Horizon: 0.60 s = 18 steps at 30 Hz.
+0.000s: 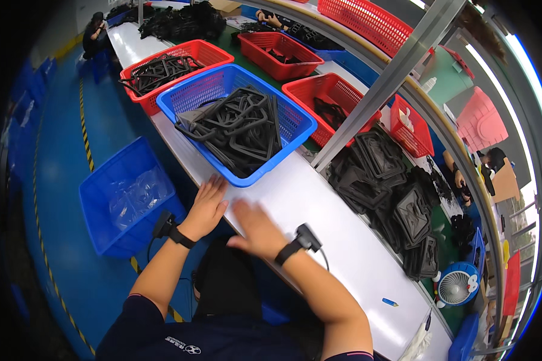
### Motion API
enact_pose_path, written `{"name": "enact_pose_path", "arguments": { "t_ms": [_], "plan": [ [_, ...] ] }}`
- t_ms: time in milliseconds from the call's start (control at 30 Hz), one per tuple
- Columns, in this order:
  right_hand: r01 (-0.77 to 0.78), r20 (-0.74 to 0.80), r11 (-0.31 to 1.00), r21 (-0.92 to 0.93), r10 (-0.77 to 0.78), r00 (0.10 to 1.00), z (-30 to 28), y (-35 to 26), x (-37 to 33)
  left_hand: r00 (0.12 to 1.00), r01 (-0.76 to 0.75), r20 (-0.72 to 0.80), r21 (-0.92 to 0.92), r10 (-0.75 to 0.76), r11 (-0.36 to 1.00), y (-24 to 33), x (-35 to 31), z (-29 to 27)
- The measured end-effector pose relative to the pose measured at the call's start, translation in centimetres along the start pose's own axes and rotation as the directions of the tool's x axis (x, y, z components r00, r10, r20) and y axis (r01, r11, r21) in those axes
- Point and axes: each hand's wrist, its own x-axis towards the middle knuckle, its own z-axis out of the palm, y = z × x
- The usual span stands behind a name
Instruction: Sort and inspect plastic frame components and rubber seals at a manufacturing workstation.
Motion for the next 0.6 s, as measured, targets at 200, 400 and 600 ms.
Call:
{"name": "enact_pose_path", "arguments": {
  "t_ms": [200, 400, 600],
  "plan": [
    [0.173, -0.039, 0.98, 0.096, -0.17, 0.985, -3.9, -3.7, -3.6, 0.976, -0.174, 0.153, 0.102, 0.157, 0.98, 2.2, -0.8, -0.3],
    [-0.242, -0.055, 0.958, -0.157, 0.236, 0.97, -0.5, -2.8, -4.7, 0.686, -0.041, 0.591, -0.55, 0.424, 0.834, 2.3, -7.6, -6.0],
    [0.111, -0.004, 0.982, 0.155, -0.111, 0.994, -3.0, -6.5, -3.2, 0.963, 0.151, -0.185, -0.233, -0.196, 0.961, 1.9, -4.3, -10.4]
  ]
}}
